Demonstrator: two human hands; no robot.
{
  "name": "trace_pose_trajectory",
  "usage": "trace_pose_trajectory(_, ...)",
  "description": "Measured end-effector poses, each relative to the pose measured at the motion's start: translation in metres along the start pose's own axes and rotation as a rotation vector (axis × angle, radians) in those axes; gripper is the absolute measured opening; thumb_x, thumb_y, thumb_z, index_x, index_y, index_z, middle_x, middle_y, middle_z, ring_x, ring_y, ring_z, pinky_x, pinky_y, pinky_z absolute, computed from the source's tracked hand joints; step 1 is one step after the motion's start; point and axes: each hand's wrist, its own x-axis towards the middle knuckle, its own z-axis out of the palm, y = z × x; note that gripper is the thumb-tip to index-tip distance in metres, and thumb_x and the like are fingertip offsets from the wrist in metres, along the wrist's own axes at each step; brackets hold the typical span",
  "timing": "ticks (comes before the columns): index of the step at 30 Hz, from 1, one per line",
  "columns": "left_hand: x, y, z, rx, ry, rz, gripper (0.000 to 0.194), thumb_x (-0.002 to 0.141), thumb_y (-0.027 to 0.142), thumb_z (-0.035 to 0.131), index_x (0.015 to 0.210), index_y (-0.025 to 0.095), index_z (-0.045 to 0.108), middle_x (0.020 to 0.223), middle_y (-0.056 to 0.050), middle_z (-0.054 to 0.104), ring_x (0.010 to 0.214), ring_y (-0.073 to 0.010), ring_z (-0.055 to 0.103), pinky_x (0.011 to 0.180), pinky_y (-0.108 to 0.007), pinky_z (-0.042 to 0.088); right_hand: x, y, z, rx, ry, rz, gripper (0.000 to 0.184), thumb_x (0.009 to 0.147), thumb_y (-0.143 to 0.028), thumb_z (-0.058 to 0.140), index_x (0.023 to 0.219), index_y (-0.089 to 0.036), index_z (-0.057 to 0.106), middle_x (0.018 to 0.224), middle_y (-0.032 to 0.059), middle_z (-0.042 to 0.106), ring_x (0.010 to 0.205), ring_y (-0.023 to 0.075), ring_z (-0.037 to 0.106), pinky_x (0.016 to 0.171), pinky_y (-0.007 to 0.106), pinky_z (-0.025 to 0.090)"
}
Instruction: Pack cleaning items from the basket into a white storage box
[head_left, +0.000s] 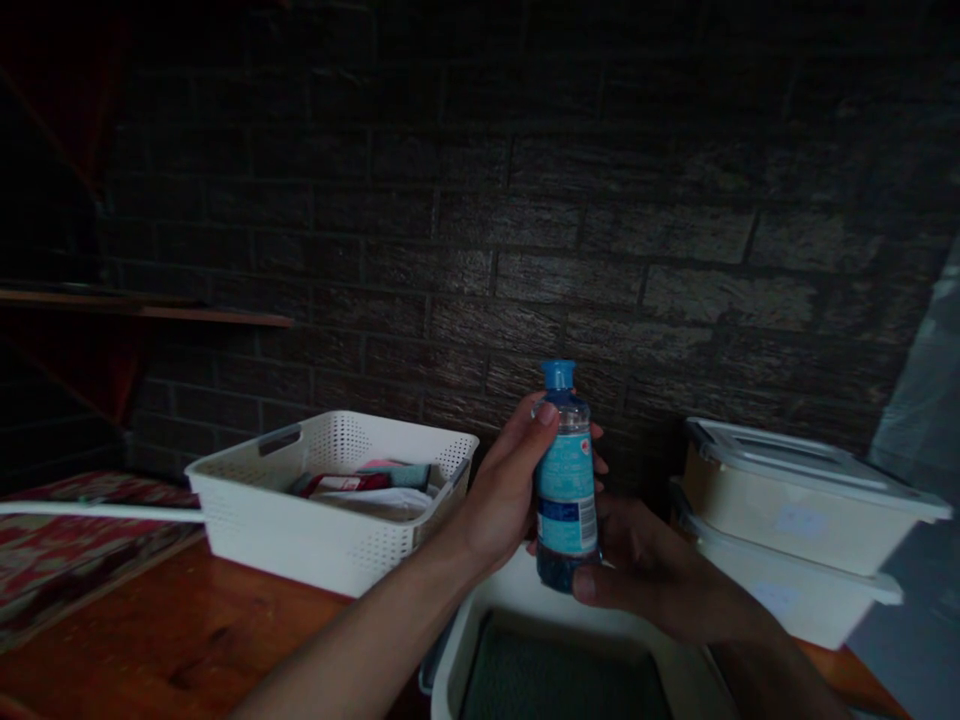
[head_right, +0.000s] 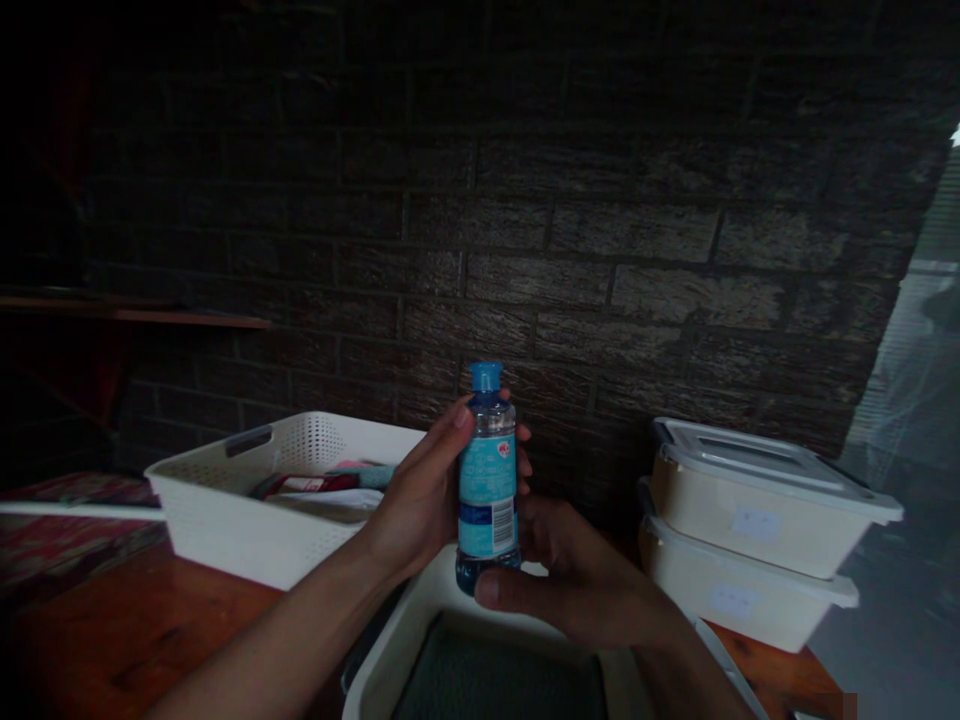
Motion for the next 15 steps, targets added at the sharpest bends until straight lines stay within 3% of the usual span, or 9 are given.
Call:
trace_pose_trajectory(5,-0.0018,-0.0006,-0.0018,-0.01,-0.005,-0.006,0.036,0.099,0.046,0.053,0.125,0.022,0.057,0.11,-0.009,0.069,0.083,-0.0192,0.069,0.074,-0.036,0.058,-0.001,-0.0019,-0.0008,0.066,-0.053,0.043,0.044,0.085,-0.03,0.078,0.125,-0.017,0.064,0.117,0.0093,0.066,0.113,0.0235,0.061,0.101,0.039,0.046)
trace_pose_trajectory(15,-0.0027,0.0053,0.0039,-0.076,0.016,-0.036,0.038,0.098,0.048,0.05,0.118,0.017,0.059,0.106,-0.01,0.067,0.08,-0.0174,0.065,0.073,-0.031,0.056,-0.0039,0.0001,0.0002,0.019,0.006,0.041,0.027,0.087,-0.027,0.076,0.11,-0.016,0.067,0.11,0.0076,0.068,0.105,0.0206,0.062,0.1,0.038,0.046)
